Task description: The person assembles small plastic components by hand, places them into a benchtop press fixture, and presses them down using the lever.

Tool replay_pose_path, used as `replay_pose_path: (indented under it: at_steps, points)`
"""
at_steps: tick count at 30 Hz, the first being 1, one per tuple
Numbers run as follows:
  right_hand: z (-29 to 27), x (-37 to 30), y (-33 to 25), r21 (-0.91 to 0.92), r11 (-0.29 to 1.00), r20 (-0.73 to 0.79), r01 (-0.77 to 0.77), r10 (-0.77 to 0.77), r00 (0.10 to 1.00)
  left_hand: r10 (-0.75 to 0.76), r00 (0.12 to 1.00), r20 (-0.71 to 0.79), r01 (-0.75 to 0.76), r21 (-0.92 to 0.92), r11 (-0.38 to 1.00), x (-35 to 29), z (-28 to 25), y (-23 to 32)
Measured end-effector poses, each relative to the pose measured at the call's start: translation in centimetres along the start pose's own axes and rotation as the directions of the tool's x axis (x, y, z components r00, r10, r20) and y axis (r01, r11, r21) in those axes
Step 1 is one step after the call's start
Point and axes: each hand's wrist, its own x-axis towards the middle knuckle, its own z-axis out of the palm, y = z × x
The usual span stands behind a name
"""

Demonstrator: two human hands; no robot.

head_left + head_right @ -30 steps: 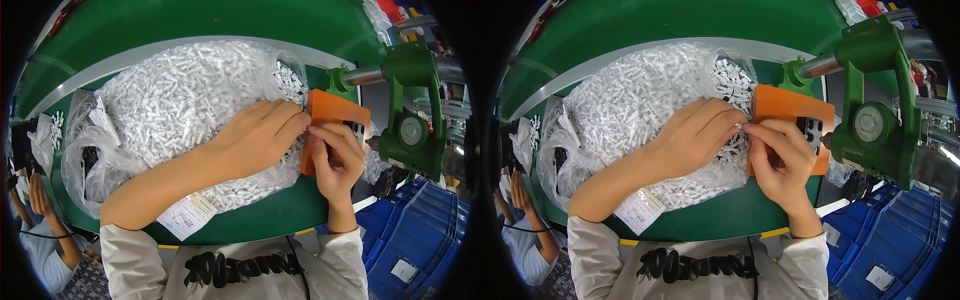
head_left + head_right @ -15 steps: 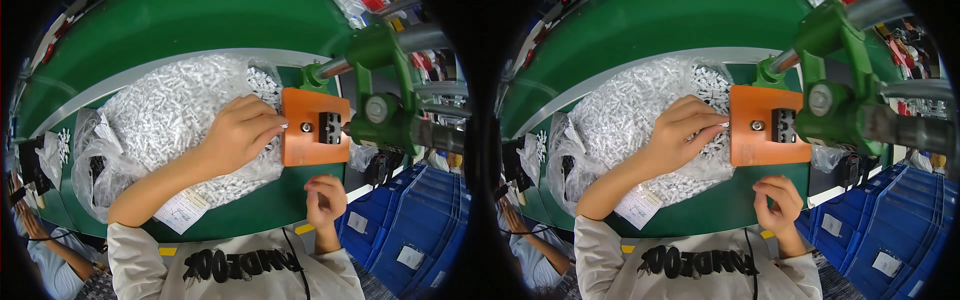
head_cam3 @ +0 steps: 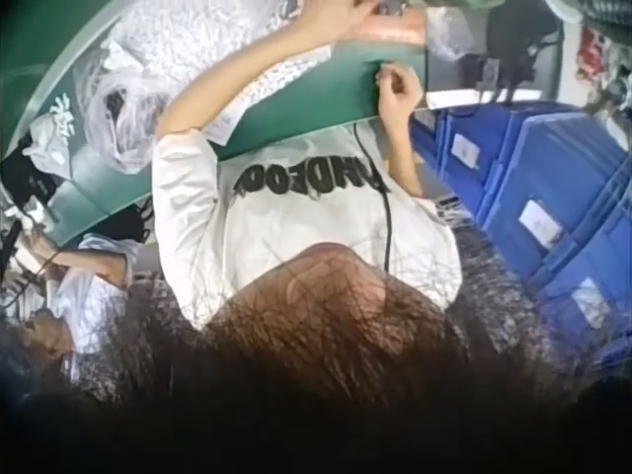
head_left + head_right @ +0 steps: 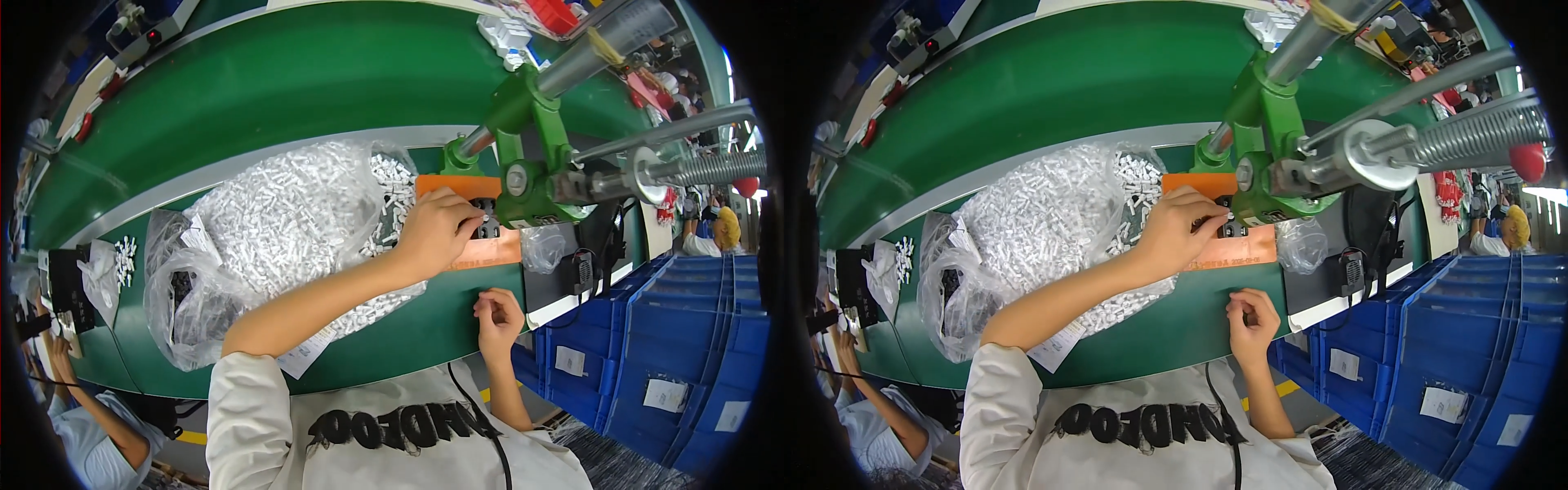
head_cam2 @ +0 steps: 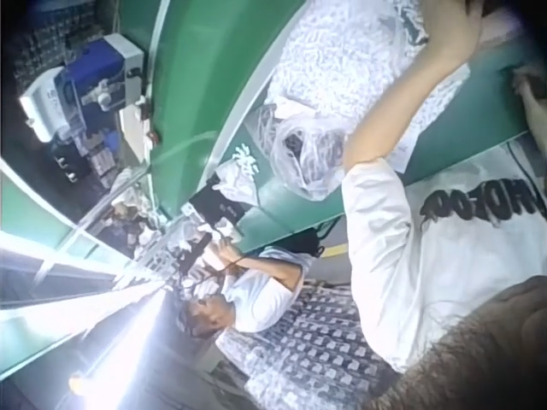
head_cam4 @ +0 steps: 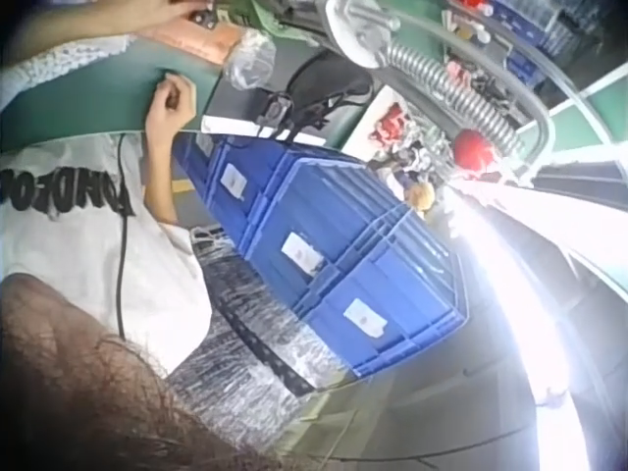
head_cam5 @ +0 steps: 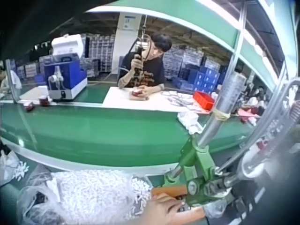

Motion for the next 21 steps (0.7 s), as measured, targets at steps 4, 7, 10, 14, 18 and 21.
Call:
replay_pose_path:
  at_steps: [4,7,10,14,18,21]
  points:
    - [0.0,-0.1,0.0,0.015,0.999,-0.025,-0.037,0.038,0.999,0.002,1.000,0.023,-0.003,0.034,0.999,0.1,-0.5,0.6]
    - [0.1,0.0,-0.1,0.004,0.999,-0.033,-0.038,0.038,0.999,0.120,0.991,0.065,-0.127,0.126,0.984,0.5,-1.2,1.0]
    - [0.1,0.0,-0.2,-0.011,1.000,-0.042,-0.027,0.027,0.999,0.254,0.959,0.128,-0.276,0.211,0.938,0.5,-1.4,0.9]
    - [0.3,0.4,-0.4,-0.031,0.999,-0.041,-0.016,0.014,0.999,0.365,0.909,0.201,-0.412,0.295,0.862,0.8,-1.7,0.6]
    - [0.3,0.2,-0.2,-0.062,0.998,-0.061,0.001,-0.005,0.998,0.423,0.854,0.303,-0.515,0.379,0.769,0.9,-2.7,0.9]
    - [0.4,-0.1,-0.1,-0.074,0.997,-0.063,0.014,-0.018,0.998,0.423,0.864,0.273,-0.503,0.426,0.752,0.6,-3.7,2.0]
